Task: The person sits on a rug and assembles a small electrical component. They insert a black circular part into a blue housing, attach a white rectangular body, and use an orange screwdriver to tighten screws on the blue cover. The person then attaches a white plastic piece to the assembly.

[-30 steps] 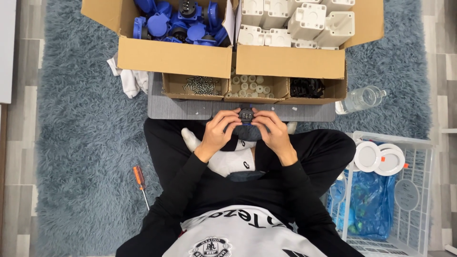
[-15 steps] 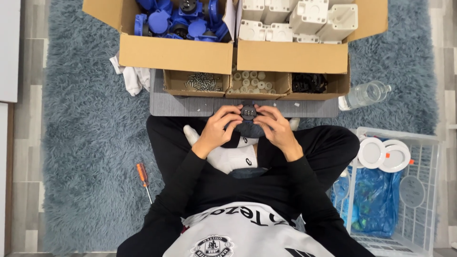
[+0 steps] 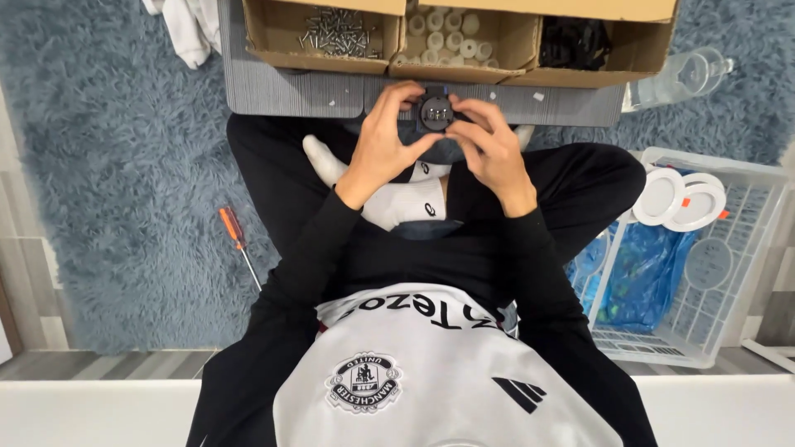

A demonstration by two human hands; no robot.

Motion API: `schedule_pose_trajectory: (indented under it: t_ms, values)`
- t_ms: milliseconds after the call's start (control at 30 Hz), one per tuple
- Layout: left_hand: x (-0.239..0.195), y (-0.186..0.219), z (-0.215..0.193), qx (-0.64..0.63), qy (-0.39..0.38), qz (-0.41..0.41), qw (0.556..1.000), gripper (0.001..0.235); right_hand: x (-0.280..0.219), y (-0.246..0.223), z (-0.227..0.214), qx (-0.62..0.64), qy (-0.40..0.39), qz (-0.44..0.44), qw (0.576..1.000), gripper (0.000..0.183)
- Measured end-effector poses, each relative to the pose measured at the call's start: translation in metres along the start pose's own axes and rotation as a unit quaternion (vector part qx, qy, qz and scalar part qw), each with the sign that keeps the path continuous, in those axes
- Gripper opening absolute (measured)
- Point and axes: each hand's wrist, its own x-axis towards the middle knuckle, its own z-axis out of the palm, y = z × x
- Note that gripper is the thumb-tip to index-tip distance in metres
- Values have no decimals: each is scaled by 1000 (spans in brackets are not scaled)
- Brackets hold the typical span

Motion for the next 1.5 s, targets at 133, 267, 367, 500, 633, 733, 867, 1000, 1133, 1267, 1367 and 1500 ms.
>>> schedule_pose_trajectory:
  t_ms: [133, 267, 367, 500, 633, 733, 867, 1000, 1133, 1267, 1367, 1500]
  values:
    - [1, 5, -3, 16, -32, -43, 998, 67, -3, -9, -2, 46, -42, 58, 996, 9]
    - [0, 5, -2, 19, -33, -45, 998, 66, -5, -8, 0, 59, -34, 58, 996, 9]
    - [0, 5, -2, 18, -33, -46, 998, 66, -5, -6, 0, 60, -34, 55, 996, 8]
    - [-3, -9, 4, 10, 5, 8, 1000, 68, 2, -8, 2, 12, 9, -9, 1000, 4]
    - [-6, -2, 2, 29, 2, 31, 999, 70, -1, -19, -10, 4, -1, -16, 1000, 6]
    - [-10, 12, -5, 37, -2, 53, 998, 71, 2, -31, -18, -12, 16, -4, 1000, 12]
    - [-27, 21, -2, 3, 3, 59, 998, 69, 10, -43, -27, 4, 44, 58, 997, 15]
    - [-33, 39, -4, -22, 20, 50, 998, 59, 7, -48, -26, 52, 10, 132, 990, 13]
    - [-36, 54, -7, -26, 37, 46, 998, 55, 10, -57, -29, 59, -1, 131, 990, 12]
    - [-43, 60, -7, -132, 60, -16, 989, 63, 9, -57, -27, 124, -7, 170, 978, 11]
    - [-52, 58, -10, -242, 33, -92, 965, 41, 13, -60, -30, 166, -31, 188, 968, 11]
    - [-71, 26, -13, -307, -10, -158, 938, 9, 35, -82, -37, 145, -103, 149, 973, 10]
